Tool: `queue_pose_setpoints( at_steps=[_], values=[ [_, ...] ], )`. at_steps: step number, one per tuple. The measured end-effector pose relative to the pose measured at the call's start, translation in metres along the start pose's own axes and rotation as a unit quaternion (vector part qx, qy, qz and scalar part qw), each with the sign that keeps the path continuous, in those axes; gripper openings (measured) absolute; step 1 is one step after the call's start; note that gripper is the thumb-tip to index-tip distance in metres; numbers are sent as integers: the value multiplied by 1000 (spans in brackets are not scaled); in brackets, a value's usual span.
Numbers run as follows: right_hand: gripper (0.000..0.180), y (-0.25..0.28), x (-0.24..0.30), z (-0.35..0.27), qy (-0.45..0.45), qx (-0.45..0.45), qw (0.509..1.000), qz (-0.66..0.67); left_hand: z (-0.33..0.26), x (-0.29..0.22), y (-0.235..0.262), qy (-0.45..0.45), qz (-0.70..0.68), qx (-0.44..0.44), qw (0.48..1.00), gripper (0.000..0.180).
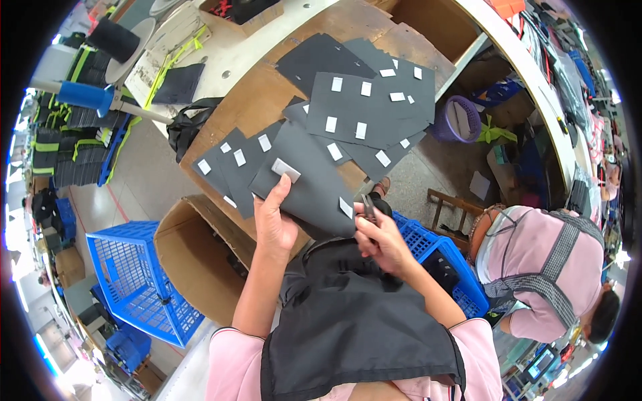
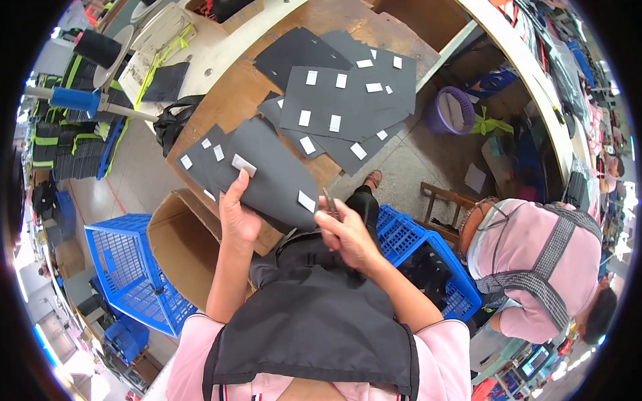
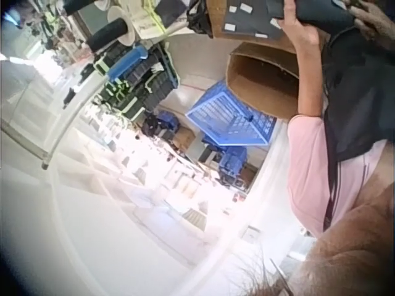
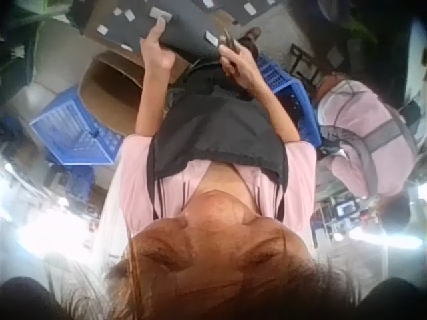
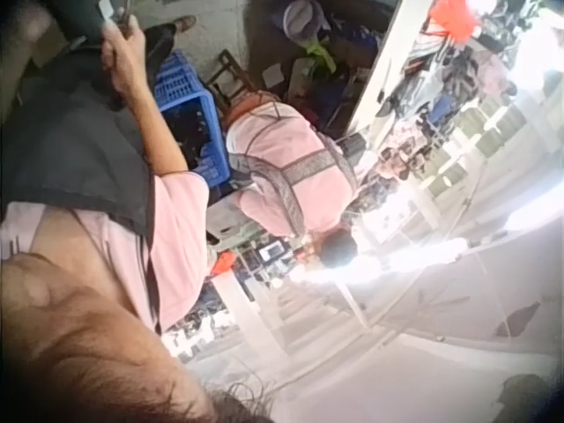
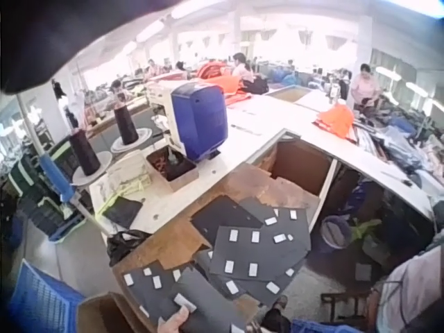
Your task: Trimming and preparing fabric pieces with reflective strips for sewing in a garment factory.
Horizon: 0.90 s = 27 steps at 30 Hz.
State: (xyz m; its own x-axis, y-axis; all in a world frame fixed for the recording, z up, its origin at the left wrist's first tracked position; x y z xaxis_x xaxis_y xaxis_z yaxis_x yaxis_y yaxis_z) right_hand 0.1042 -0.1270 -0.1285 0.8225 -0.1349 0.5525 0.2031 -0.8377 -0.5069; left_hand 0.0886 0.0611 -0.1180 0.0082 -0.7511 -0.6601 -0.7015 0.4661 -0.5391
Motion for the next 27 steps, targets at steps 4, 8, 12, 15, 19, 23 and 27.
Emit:
queue_pose_setpoints(
  at_steps=[4, 8, 12, 15, 19, 23, 27],
  values=[
    [24, -6, 11, 9, 26, -10, 997, 66, -5, 14, 14, -30, -39, 43, 998, 55],
    [21, -1, 50, 12, 142, -14, 990, 1, -11, -29, 28, -191, 144, 57, 969, 80],
    [24, -14, 72, 8, 155, 56, 946, -280, -26, -58, -36, -342, 493, 128, 790, 89],
    [24, -25, 70, 10, 163, 114, 904, -379, -26, -6, -61, -118, 482, 329, 803, 64],
    [31, -35, 83, -4, 301, 18, 879, -370, -29, 27, -34, 123, 337, 248, 900, 36],
    [32, -34, 94, -53, 481, -175, 684, -519, -28, 22, -33, 95, 265, 193, 940, 21],
    [32, -41, 81, -54, 510, -127, 664, -531, -32, 24, -39, 118, 252, 190, 942, 20]
  ],
)
Point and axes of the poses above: each hand's wrist, its own z-axis towards the middle knuckle, its own y-axis out of the back of the hand, x = y × z, the point moved 7 cm from there along z, towards the middle knuckle, and after that the axes turned 3 degrees about z, right-handed, at the moved point
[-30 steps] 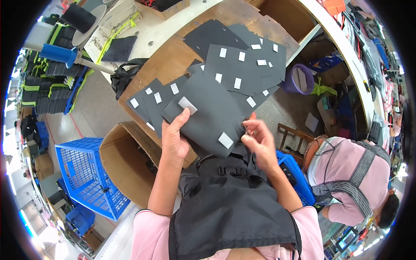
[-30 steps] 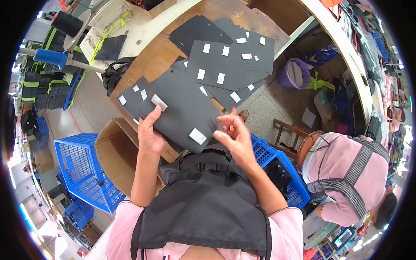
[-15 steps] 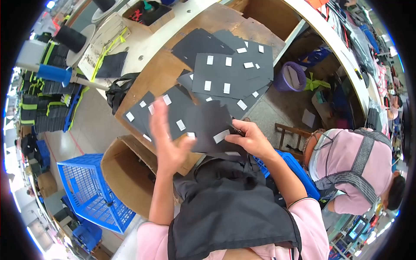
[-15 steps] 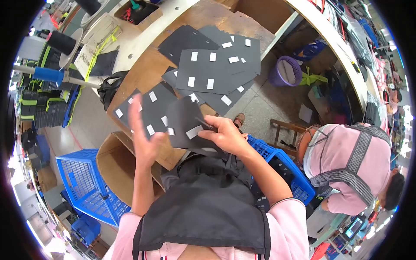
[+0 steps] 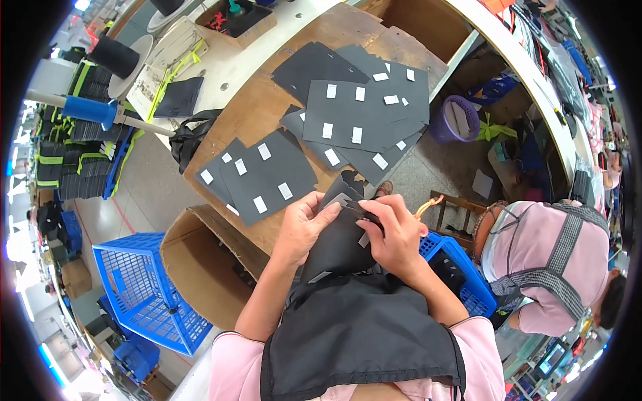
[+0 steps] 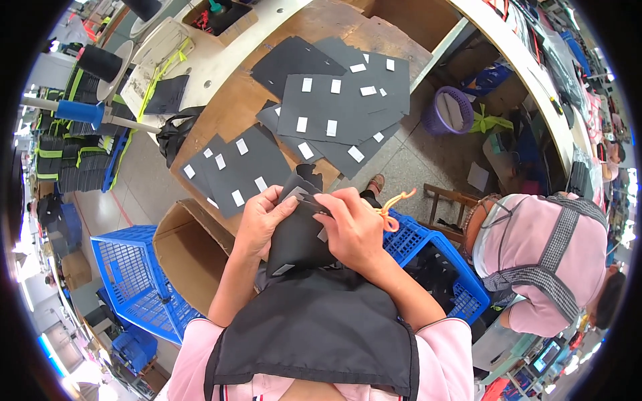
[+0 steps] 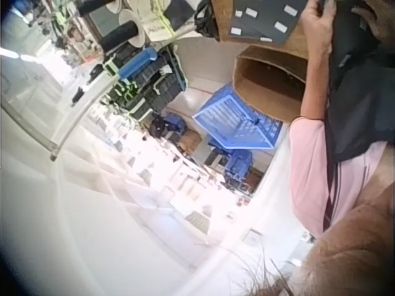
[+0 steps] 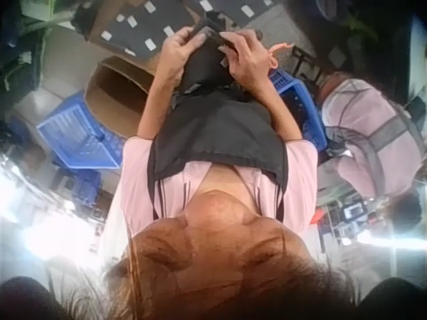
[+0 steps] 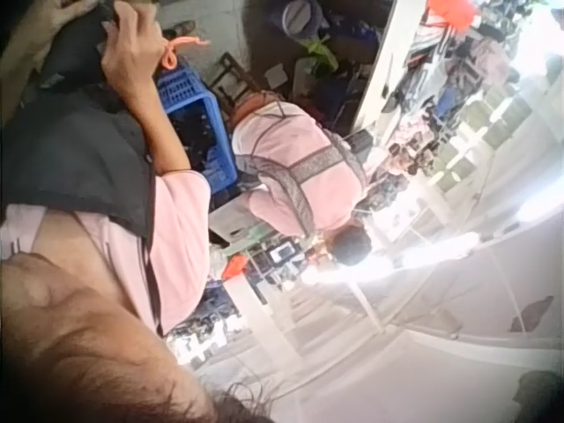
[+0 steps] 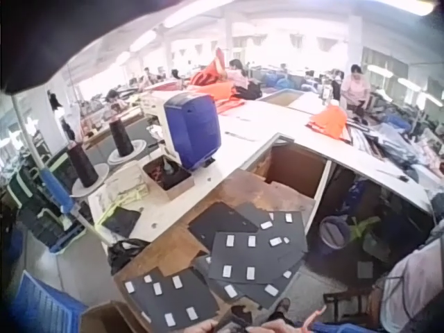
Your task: Trimming and preparing fabric pieces with reflective strips for sewing in a garment factory.
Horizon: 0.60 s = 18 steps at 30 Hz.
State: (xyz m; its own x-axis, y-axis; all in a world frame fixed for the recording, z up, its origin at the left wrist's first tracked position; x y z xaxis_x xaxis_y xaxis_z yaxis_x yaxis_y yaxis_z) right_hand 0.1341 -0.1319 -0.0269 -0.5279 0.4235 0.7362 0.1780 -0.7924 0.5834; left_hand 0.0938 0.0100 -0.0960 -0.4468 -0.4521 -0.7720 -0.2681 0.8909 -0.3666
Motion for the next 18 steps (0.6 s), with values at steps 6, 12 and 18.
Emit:
queue_pose_setpoints(
  at_steps=[6, 12, 18],
  values=[
    [28, -4, -9, 4, 8, -40, 999, 33, -3, 6, 1, 24, -51, 1, 998, 19],
    [35, 8, -50, -20, -217, -17, 962, 162, -2, 12, 8, 21, -88, -11, 996, 21],
    [15, -35, -68, -47, -457, 65, 740, 488, 0, 12, 0, -7, -81, -6, 997, 40]
  ],
)
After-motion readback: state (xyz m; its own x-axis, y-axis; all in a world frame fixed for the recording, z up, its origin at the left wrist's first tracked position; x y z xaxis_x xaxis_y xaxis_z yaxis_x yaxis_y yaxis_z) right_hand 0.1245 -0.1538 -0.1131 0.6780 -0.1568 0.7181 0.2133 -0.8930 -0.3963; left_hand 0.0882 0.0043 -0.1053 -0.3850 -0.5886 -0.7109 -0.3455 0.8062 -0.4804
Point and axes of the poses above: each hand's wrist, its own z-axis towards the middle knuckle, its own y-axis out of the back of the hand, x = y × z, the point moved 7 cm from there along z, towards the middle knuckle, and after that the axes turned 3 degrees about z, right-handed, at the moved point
